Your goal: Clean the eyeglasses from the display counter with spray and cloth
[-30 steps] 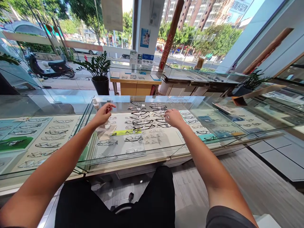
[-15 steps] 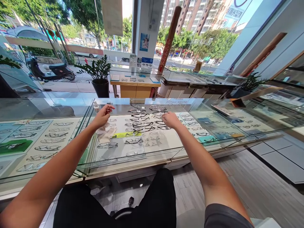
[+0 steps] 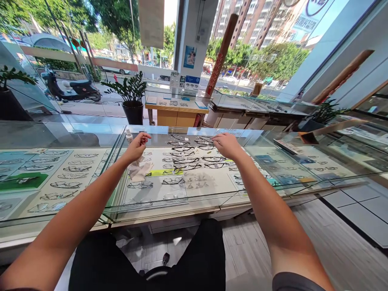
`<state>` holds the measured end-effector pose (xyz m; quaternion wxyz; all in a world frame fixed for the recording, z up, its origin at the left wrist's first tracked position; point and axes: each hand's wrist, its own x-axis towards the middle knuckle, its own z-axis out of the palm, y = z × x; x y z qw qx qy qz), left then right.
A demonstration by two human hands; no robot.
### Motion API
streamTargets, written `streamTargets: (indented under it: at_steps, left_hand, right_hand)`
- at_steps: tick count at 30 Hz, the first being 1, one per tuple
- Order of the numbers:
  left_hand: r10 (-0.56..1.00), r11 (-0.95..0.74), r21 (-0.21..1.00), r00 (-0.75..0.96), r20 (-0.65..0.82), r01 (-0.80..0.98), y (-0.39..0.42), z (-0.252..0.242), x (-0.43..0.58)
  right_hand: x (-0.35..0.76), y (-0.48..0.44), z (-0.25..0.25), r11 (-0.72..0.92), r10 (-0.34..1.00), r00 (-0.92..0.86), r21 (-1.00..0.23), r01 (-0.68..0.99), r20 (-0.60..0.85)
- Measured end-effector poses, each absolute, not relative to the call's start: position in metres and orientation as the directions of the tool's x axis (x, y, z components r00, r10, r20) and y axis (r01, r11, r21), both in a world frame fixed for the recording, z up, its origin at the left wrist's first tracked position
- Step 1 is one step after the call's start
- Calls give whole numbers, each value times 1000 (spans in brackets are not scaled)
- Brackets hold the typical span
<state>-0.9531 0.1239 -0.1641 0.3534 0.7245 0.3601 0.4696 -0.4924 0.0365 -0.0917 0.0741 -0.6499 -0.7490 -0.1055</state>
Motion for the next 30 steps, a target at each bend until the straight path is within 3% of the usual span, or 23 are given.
streamTargets:
  at_steps: [7, 11, 19, 30]
  left_hand:
    - [873, -456, 880, 260, 414, 132, 123, -158, -955]
    - [884, -439, 894, 227, 410, 95, 121, -155, -954]
    - [864, -470, 882, 208, 459, 6, 117, -151, -953]
    - [896, -414, 910, 157, 415, -39, 110, -146, -954]
  right_hand:
    - [-606, 64, -98, 447, 825, -278, -266, 854, 492]
    - [-678, 88, -111, 572, 753, -276, -386, 724, 598]
    - [-738, 108, -142, 663, 660, -180, -453, 595, 730]
    - [-732, 86, -148, 672, 681, -140, -538, 508, 719]
